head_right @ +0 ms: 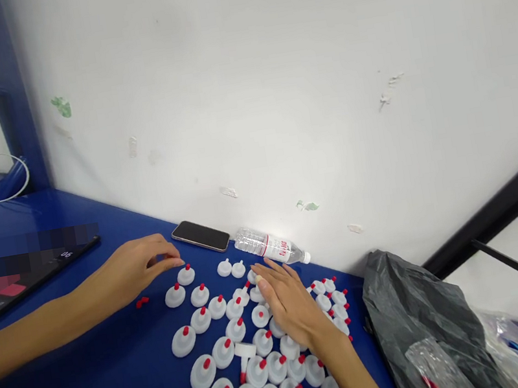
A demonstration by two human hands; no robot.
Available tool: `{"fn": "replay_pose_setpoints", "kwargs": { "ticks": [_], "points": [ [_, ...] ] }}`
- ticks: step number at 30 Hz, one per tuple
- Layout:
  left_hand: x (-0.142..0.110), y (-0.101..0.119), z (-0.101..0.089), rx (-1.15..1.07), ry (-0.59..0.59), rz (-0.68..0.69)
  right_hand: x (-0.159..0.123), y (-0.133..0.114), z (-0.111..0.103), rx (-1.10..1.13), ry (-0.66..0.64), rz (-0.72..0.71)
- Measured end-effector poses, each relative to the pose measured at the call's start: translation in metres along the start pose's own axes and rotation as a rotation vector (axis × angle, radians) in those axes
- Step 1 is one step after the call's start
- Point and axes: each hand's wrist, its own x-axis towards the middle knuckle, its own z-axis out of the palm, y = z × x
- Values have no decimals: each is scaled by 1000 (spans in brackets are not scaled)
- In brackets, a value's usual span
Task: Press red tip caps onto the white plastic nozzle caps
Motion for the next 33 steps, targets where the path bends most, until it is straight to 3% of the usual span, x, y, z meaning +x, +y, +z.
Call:
{"fn": "replay_pose_setpoints", "kwargs": {
  "ticks": [3, 6, 11, 17, 22, 33],
  "points": [
    [-2, 1, 5, -47, 3, 41, -1, 5, -5, -13, 101, -6],
    [-7, 5, 11, -77, 7, 75, -11, 5, -14, -44, 290, -41],
    [-22, 19, 21, -136, 84, 188, -32, -14, -19, -109, 502, -229],
    [-37, 27, 37, -182, 118, 384, -35, -31, -5, -147, 428, -291],
    [-37, 23, 44, -149, 154, 448, -33, -33, -2, -149, 434, -337],
    [-48, 34, 52, -109, 97, 655, -36, -50, 4, -55, 389, -420]
  ]
}}
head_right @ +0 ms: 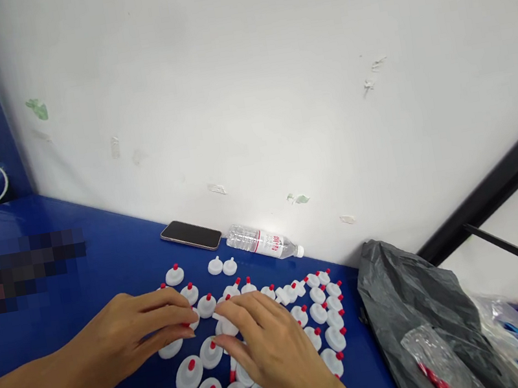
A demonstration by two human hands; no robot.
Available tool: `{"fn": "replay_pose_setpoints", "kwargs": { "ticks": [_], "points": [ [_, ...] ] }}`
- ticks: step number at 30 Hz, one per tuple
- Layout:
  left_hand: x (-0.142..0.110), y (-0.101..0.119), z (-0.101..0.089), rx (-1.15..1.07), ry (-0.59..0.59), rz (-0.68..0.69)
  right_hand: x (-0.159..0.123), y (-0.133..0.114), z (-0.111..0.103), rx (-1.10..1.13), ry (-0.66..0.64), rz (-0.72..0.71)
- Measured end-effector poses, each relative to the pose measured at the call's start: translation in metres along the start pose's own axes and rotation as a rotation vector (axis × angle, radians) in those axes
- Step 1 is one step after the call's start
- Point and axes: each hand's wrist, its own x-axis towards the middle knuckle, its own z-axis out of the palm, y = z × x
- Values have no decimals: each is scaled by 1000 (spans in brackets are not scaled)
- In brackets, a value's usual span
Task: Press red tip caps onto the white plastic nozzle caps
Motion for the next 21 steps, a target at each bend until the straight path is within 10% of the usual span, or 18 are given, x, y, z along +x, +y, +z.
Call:
{"fn": "replay_pose_setpoints", "kwargs": {
  "ticks": [21],
  "points": [
    [0, 14, 4, 17, 48, 44, 7, -14, -2, 9, 49, -101]
  ]
}}
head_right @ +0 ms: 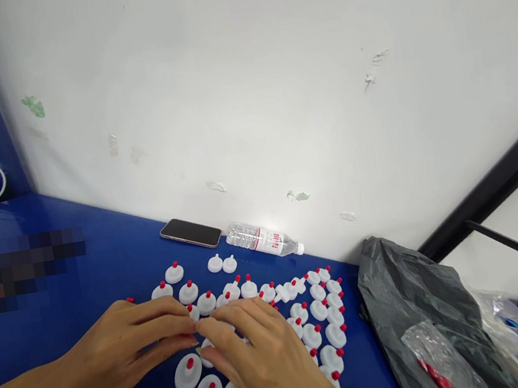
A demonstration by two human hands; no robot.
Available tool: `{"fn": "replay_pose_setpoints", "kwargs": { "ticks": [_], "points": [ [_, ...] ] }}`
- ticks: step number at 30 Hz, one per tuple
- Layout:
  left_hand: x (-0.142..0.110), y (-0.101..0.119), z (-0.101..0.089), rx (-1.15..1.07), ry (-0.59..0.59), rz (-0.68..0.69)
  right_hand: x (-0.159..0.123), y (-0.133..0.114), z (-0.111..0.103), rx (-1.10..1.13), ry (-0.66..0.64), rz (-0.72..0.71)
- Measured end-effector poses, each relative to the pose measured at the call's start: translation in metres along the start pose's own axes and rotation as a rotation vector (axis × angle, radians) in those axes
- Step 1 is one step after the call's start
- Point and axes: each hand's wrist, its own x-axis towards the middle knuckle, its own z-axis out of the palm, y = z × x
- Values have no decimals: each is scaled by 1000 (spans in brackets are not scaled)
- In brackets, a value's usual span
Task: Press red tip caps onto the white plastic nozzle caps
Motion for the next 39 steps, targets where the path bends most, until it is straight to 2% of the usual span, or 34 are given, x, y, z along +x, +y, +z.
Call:
{"fn": "replay_pose_setpoints", "kwargs": {
  "ticks": [7, 11, 16, 20, 23, 30, 34, 39],
  "points": [
    [-1, 0, 0, -41, -64, -13, -1, -3, 1, 28, 22, -26],
    [1, 3, -1, -64, -25, 26, 0, -6, 3, 36, 84, -34],
    [2, 9, -2, -51, 35, 80, 3, -11, 2, 50, 101, -15],
    [3, 10, -7, 52, 95, 82, 2, -12, -5, 1, 55, 90],
    [4, 8, -10, 101, 96, 81, 0, -11, -8, -49, 4, 172],
    [2, 9, -6, 106, 106, 196, -5, -18, 3, 19, -33, 223],
    [1, 12, -7, 106, 36, 226, -2, -23, 4, 58, -35, 232],
    [0, 13, -8, 109, -18, 225, 2, -30, 3, 87, 28, 267]
  ]
}}
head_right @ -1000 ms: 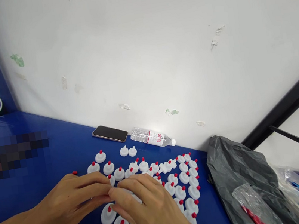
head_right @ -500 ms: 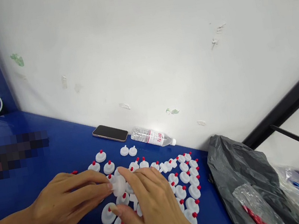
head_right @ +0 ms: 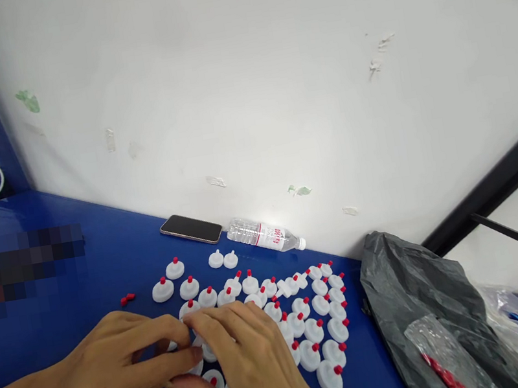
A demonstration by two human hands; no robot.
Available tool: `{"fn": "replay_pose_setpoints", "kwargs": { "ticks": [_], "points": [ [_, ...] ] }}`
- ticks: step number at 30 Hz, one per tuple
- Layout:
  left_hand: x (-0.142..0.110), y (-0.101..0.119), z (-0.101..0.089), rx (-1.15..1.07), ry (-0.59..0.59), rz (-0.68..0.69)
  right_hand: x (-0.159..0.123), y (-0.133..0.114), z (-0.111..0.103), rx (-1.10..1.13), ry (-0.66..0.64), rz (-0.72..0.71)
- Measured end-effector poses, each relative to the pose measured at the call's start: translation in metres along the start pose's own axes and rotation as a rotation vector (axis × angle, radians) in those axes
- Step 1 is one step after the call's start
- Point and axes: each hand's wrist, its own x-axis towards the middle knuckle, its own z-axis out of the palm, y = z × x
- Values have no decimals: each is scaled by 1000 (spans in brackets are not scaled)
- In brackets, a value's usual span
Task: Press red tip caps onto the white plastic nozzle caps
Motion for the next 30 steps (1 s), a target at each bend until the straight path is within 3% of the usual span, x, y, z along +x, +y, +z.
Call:
{"fn": "replay_pose_setpoints", "kwargs": {
  "ticks": [8, 14, 22, 30],
  "points": [
    [1, 3, -3, 38, -51, 7, -6, -3, -2, 151, -175, 195],
    [3, 2, -6, 36, -54, 17, -10, -9, -5, 185, -286, 424],
    [4, 0, -7, 32, -67, 36, -13, 2, -2, 140, -103, 241],
    [3, -1, -5, 3, -74, 50, -15, 11, 4, 330, -120, 196]
  ]
}}
